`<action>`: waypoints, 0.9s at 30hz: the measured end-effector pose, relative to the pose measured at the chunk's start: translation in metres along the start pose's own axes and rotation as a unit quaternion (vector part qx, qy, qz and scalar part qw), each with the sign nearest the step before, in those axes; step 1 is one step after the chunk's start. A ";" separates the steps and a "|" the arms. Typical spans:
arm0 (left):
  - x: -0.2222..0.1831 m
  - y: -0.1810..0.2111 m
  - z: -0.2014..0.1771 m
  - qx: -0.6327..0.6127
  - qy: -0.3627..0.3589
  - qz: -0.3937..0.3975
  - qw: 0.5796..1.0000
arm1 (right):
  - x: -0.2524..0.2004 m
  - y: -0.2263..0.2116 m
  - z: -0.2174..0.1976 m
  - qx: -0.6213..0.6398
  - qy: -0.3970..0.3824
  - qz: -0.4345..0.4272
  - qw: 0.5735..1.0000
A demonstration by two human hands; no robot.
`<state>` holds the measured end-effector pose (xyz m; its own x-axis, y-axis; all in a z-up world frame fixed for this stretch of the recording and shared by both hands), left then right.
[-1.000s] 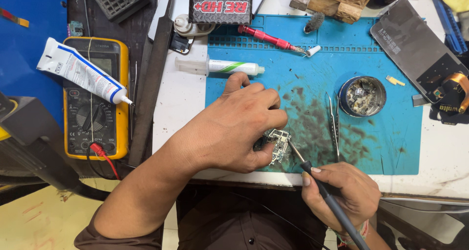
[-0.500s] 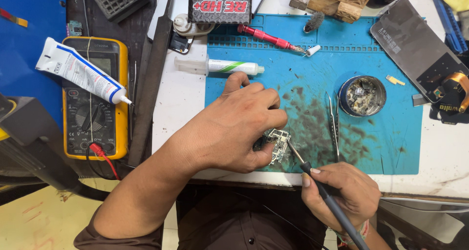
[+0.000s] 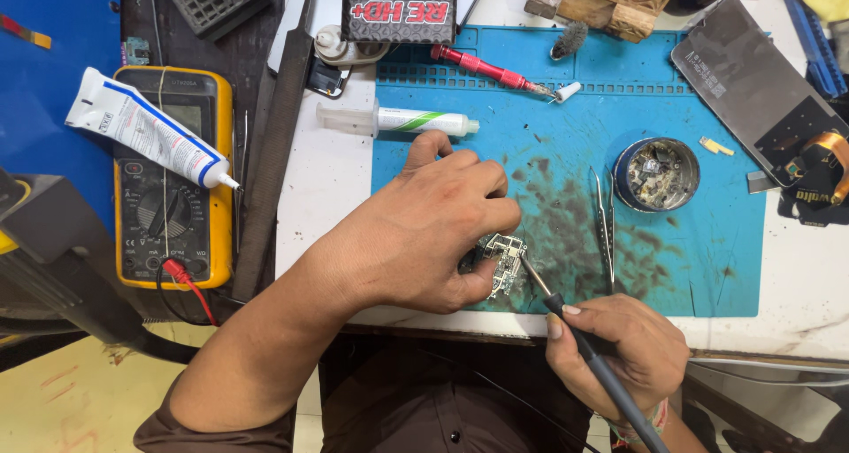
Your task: The person uses a soldering iron and tweezers to manipulate components on a circuit board, applying heat to specific points and adjusting small parts.
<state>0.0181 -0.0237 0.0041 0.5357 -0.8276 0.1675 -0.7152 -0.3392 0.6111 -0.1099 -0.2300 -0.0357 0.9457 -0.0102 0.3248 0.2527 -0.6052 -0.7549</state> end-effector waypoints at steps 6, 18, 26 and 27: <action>0.000 0.000 0.001 -0.001 0.001 0.001 1.000 | -0.005 0.003 -0.001 0.001 0.009 0.004 1.000; 0.001 0.001 -0.002 -0.005 -0.003 -0.003 1.000 | -0.004 -0.001 -0.003 -0.014 0.049 -0.018 0.999; 0.000 0.001 -0.002 -0.009 0.006 0.003 1.000 | -0.007 0.001 -0.003 -0.013 0.034 -0.001 0.999; 0.000 0.001 -0.001 -0.007 0.001 0.000 1.000 | -0.007 0.001 -0.003 -0.010 0.028 -0.001 1.000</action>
<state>0.0182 -0.0236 0.0056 0.5360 -0.8272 0.1686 -0.7087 -0.3323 0.6224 -0.1168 -0.2331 -0.0369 0.9324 -0.0532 0.3574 0.2496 -0.6203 -0.7436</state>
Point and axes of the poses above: each hand's wrist, its own x-axis towards the middle knuckle, its own z-axis out of the palm, y = z × x, the point moved 3 cm from there along x, towards the middle knuckle, and after that the axes turned 5 degrees about z, right-handed, at the moved point
